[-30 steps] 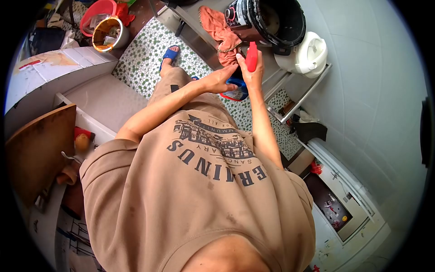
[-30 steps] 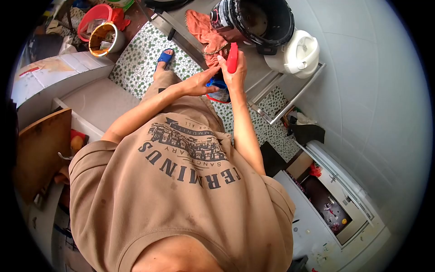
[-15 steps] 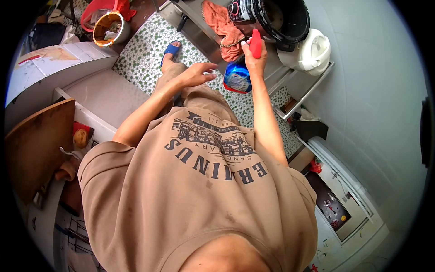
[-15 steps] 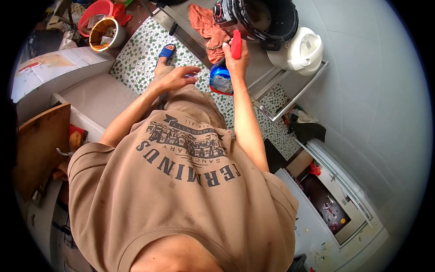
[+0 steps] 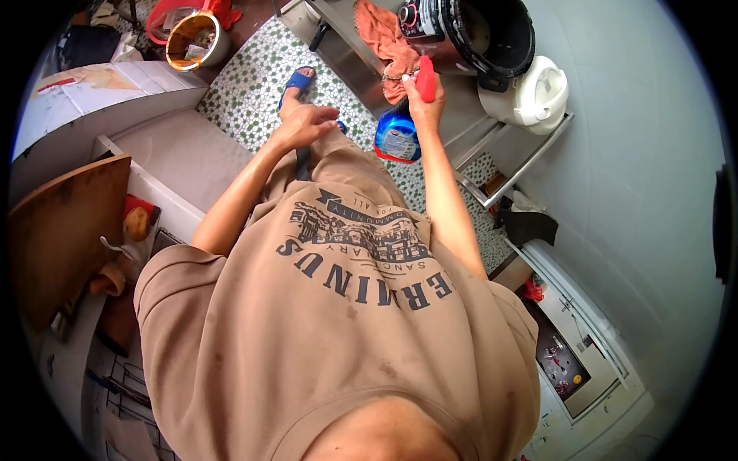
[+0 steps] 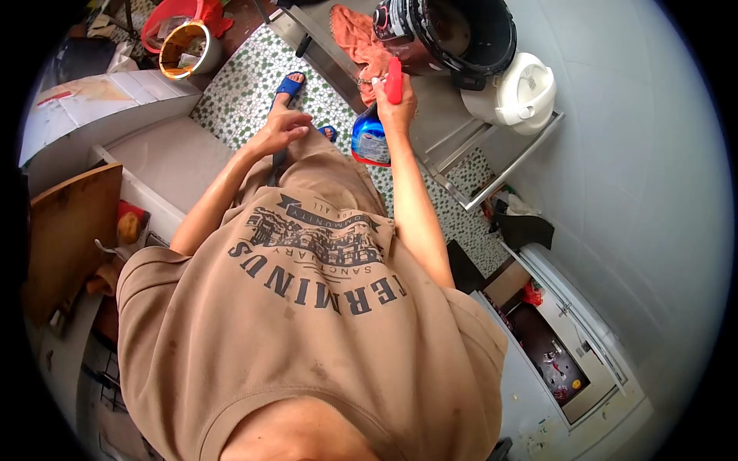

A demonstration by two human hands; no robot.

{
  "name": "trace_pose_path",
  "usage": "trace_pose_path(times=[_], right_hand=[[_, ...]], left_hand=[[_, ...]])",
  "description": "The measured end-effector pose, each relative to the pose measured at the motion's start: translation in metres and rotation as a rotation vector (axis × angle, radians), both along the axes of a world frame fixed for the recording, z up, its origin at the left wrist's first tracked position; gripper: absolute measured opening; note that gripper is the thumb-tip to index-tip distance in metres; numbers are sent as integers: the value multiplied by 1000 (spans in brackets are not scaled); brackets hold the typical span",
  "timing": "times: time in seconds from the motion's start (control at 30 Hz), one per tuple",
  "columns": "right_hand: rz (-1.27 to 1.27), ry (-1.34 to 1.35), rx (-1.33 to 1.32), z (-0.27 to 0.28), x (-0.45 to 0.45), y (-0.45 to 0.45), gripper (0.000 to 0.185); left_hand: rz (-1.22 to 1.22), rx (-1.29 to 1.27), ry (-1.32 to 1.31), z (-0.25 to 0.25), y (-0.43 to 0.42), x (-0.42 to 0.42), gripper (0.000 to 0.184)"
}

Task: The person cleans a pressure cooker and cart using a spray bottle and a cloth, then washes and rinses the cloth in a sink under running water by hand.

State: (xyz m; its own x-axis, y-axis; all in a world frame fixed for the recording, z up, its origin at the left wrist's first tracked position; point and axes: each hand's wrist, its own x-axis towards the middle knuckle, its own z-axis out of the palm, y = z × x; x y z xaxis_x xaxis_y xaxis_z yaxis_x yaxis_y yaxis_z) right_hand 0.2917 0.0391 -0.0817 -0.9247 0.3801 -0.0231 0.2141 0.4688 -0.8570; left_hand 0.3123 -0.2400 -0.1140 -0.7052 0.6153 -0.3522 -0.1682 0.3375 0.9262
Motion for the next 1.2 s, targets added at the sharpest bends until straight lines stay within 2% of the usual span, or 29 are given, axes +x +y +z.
trace_pose_path(times=[0.13,0.2,0.27,0.3,0.37,0.4,0.5,0.57,0.63,0.67,0.7,0.77,0.9,0.93,0.97,1.0,1.03,1.07,1.1,1.2], right_hand=[[-36,80,-8,-5,9,-1,32],[81,145,24,1,13,-2,34],[63,159,89,19,13,-4,34],[49,158,150,28,15,-5,35],[13,209,158,36,11,-5,36],[-29,225,116,42,6,-8,36],[-50,239,122,64,-14,-13,34],[-67,101,157,70,-30,-16,33],[-99,68,159,65,-38,-19,35],[-90,120,198,64,-42,-23,37],[-78,171,233,64,-46,-26,39],[-51,40,402,80,-56,-52,46],[-45,118,387,86,-66,-83,52],[-10,188,382,87,-67,-86,53],[13,135,365,82,-65,-89,57],[50,109,265,87,-66,-96,62],[86,85,164,91,-71,-101,67],[121,91,163,73,-69,-96,78],[168,16,97,93,-71,-109,85],[201,-42,145,126,-61,-120,84]], left_hand=[[-28,-37,76,1,7,-5,33],[-46,-50,121,7,7,-12,33],[-206,-186,79,30,8,-25,34],[-215,-180,88,40,10,-27,34],[-198,-154,-68,54,15,-35,38],[-193,15,-131,40,22,-41,41],[-297,96,-42,31,37,-66,42],[-317,80,-79,37,47,-77,46],[-267,148,-38,49,52,-85,59],[-229,216,-20,58,56,-85,77],[-196,294,238,50,66,-84,91],[-50,403,483,61,80,-91,96],[105,374,469,71,90,-110,89],[104,268,393,76,89,-117,82],[98,163,313,80,86,-123,75],[153,175,375,76,85,-128,64],[109,192,383,77,78,-138,64],[88,190,388,74,72,-145,65],[67,187,394,72,66,-151,66],[71,189,416,87,57,-173,71]])
